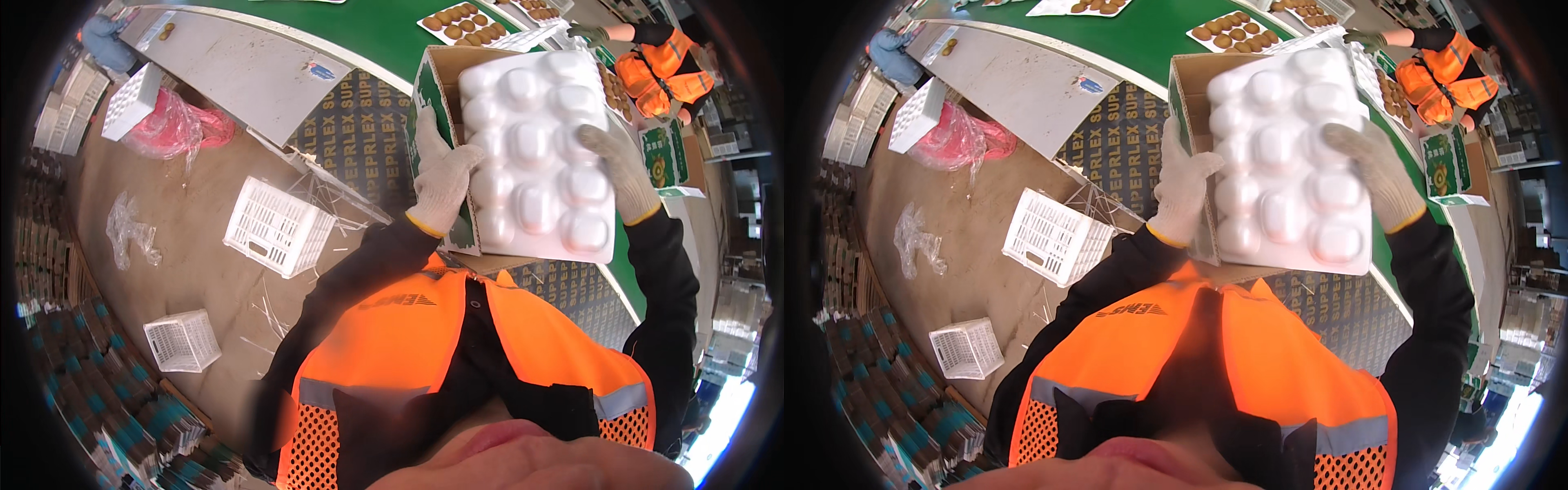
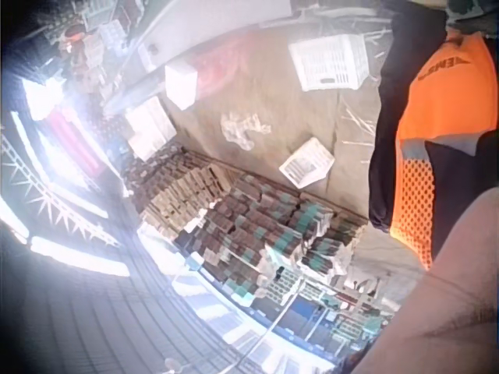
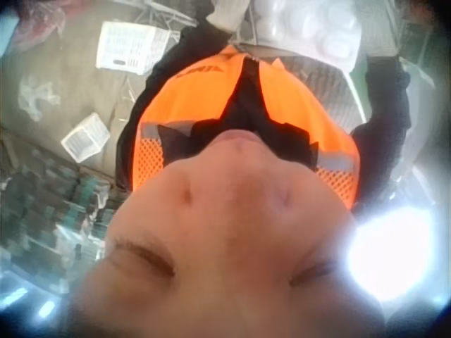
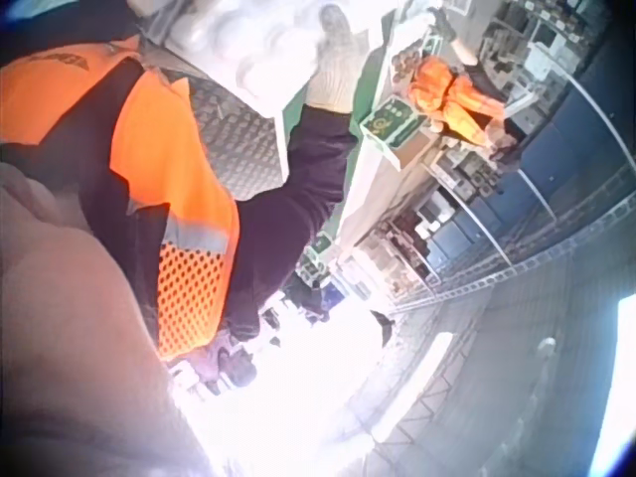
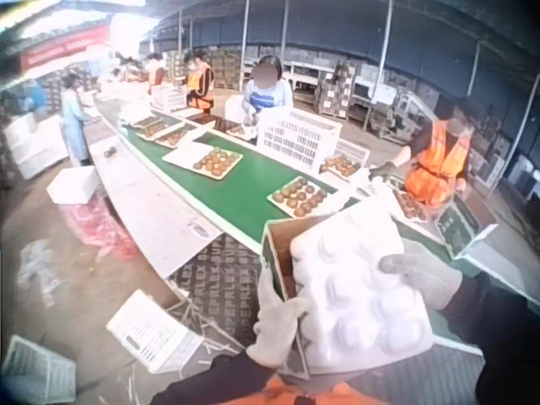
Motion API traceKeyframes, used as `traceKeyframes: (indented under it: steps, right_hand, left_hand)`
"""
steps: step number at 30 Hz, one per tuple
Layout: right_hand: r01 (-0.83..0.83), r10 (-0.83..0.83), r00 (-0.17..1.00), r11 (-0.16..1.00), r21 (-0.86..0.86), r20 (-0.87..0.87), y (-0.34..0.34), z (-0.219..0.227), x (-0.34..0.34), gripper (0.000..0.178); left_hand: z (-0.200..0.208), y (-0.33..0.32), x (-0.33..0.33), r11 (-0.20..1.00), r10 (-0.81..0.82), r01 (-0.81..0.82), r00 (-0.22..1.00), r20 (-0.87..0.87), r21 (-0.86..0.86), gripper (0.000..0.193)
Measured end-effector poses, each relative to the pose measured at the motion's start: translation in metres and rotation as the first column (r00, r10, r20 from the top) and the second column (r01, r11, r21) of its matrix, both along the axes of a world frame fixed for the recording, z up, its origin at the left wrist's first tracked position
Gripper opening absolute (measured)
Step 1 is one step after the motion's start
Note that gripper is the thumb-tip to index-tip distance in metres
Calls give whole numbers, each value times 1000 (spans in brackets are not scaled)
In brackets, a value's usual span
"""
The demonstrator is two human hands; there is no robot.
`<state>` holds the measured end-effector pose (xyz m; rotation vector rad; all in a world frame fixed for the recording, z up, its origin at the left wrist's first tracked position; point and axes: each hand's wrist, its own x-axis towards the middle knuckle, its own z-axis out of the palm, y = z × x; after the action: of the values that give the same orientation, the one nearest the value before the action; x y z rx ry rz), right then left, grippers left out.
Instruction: The person repeatedly places white foam inserts into cardboard boxes, then picks up trays of kiwis from a green conveyor belt and puts them into the boxes. The person closes the boxes and moves them aside, continuing the cycle with new boxes and trays.
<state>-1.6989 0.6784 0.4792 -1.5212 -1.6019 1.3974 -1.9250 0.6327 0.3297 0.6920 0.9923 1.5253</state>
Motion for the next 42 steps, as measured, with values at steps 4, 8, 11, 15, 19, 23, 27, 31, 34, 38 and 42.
traceKeyframes:
  steps: [4, 8, 11, 15, 19, 23, 27, 31, 34, 38, 42]
  right_hand:
    - [-61, 53, 998, 961, -270, -34, 26, -51, -32, 46]
    - [-151, 87, 979, 921, -360, -187, 38, -122, -54, 53]
    - [-141, 117, 990, 852, -504, -79, 64, -223, 2, 56]
    - [-242, 376, 394, 923, -300, 839, 68, -238, -38, 52]
    - [-552, 566, 89, 713, -432, 820, 95, -239, -38, 44]
    - [-566, 266, 313, 823, -45, 912, 113, -105, -55, 41]
    - [37, -126, 984, 839, 542, 127, 133, -20, 47, 47]
    - [381, -643, 663, 730, 567, 382, 151, -112, 223, 57]
    - [729, -760, 504, 629, 271, 411, 120, -269, 341, 73]
    - [965, -960, 261, 261, 13, -103, 132, -379, 343, 50]
    - [837, -916, 326, 164, 521, -235, 146, -432, 403, 45]
  left_hand:
    - [17, -10, 4, 998, -65, 64, 995, 77, 10, 91]
    - [16, -4, -8, 989, -145, 132, 962, 232, 69, 95]
    - [19, -10, 7, 993, -117, 115, 990, 84, 26, 98]
    - [9, -6, -1, 999, -41, 36, 959, -279, -26, 99]
    - [8, -13, -4, 999, 10, 1, 974, -228, 48, 89]
    - [35, -18, -5, 994, -99, 103, 990, -98, 36, 87]
    - [7, -14, -10, 997, -14, 21, 996, -90, 78, 89]
    - [15, -19, -5, 993, 29, -16, 994, -108, 115, 78]
    - [-9, -26, -26, 998, -20, 1, 950, -311, -60, 66]
    - [-52, -44, -101, 912, 270, 160, 457, -848, 377, 41]
    - [-68, 25, -91, 789, 486, 249, 305, -819, 561, 37]
